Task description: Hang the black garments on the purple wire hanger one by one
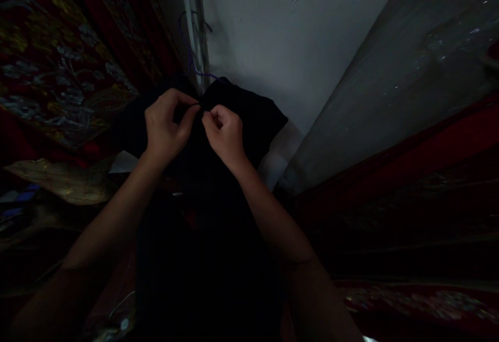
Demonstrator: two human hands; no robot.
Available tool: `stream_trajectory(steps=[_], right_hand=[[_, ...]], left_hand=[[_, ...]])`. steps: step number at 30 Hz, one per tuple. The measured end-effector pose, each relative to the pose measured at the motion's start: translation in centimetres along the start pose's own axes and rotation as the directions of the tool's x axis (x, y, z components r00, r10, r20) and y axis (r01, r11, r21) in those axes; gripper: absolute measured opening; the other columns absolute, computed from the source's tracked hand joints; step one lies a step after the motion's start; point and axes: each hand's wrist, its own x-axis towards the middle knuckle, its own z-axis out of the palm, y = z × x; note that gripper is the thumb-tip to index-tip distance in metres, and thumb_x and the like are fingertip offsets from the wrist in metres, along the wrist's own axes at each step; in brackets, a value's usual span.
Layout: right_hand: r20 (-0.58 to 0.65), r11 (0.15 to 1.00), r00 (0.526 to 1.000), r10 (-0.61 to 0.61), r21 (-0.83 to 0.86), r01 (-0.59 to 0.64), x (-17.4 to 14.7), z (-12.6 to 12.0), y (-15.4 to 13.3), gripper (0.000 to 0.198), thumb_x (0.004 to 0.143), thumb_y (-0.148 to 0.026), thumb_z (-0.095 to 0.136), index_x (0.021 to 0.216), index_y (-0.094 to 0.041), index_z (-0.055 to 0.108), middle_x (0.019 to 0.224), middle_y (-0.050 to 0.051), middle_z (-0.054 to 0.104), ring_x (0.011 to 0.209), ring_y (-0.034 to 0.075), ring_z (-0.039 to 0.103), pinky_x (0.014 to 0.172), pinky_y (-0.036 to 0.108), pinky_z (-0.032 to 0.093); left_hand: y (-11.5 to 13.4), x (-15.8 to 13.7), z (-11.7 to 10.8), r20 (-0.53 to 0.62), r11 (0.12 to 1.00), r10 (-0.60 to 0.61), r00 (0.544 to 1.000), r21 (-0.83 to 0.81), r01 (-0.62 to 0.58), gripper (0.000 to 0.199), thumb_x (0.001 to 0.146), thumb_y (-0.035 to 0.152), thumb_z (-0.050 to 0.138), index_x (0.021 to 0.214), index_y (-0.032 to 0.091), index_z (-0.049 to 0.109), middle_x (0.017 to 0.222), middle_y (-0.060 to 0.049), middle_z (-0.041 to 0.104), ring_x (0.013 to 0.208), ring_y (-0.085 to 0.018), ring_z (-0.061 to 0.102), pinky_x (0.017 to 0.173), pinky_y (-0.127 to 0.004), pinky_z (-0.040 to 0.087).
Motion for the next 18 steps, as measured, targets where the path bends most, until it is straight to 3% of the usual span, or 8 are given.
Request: stream_trajectory(steps=[3, 9, 12, 15, 18], right_hand=[[-0.046, 0.997, 0.997, 0.07, 0.046, -0.068, 0.0, 0.9, 0.3, 0.029, 0.09, -0.029, 0.06, 0.065, -0.019, 0.049, 0.058, -0.006, 0.041, 0.056, 0.008, 0.038, 0.054, 0.023, 0.029], [-0.039, 0.964, 0.979, 0.198, 0.192, -0.187, -0.1, 2.6, 0.2, 0.029, 0.091, -0.033, 0.06, 0.067, -0.02, 0.048, 0.059, -0.007, 0.038, 0.053, 0.007, 0.036, 0.051, 0.021, 0.027], [0.024, 0.951, 0.967, 0.254, 0.176, -0.254, 0.5, 3.0, 1.8, 0.025, 0.089, -0.029, 0.058, 0.067, -0.019, 0.052, 0.056, -0.007, 0.04, 0.052, 0.007, 0.036, 0.05, 0.022, 0.027], [0.134, 0.94, 0.932, 0.337, 0.011, -0.341, -0.1, 3.0, 4.3, 0.024, 0.084, -0.024, 0.057, 0.061, -0.018, 0.056, 0.053, -0.006, 0.045, 0.051, 0.008, 0.039, 0.05, 0.023, 0.025], [0.162, 0.897, 0.883, 0.44, -0.11, -0.427, -2.9, 2.2, 6.3, 0.023, 0.079, -0.025, 0.058, 0.058, -0.017, 0.058, 0.052, -0.005, 0.049, 0.053, 0.009, 0.044, 0.052, 0.024, 0.027]], left_hand=[[0.0, 0.1, 0.1, -0.012, 0.999, -0.047, 0.999, -0.026, 0.047, 0.012, 0.096, 0.029, 0.062, 0.092, 0.018, 0.062, 0.089, -0.003, 0.068, 0.089, -0.02, 0.065, 0.091, -0.037, 0.05], [-0.3, -0.5, 0.0, -0.043, 0.954, -0.148, 0.988, -0.27, 0.131, 0.017, 0.095, 0.036, 0.067, 0.096, 0.02, 0.062, 0.091, -0.003, 0.064, 0.097, -0.02, 0.066, 0.091, -0.035, 0.051], [-0.5, -0.2, -0.3, -0.03, 0.959, -0.134, 0.991, -0.255, 0.122, 0.023, 0.095, 0.043, 0.067, 0.095, 0.02, 0.061, 0.089, -0.002, 0.062, 0.096, -0.02, 0.064, 0.09, -0.035, 0.051], [-0.8, 1.1, -2.1, -0.175, 0.985, -0.029, 0.984, -0.171, -0.001, 0.029, 0.097, 0.047, 0.064, 0.096, 0.019, 0.061, 0.088, -0.001, 0.06, 0.089, -0.015, 0.06, 0.085, -0.032, 0.05], [-2.7, 2.1, -5.5, -0.384, 0.992, 0.002, 0.923, -0.117, -0.051, 0.029, 0.099, 0.047, 0.061, 0.097, 0.018, 0.061, 0.09, 0.0, 0.057, 0.09, -0.012, 0.058, 0.083, -0.033, 0.048]])
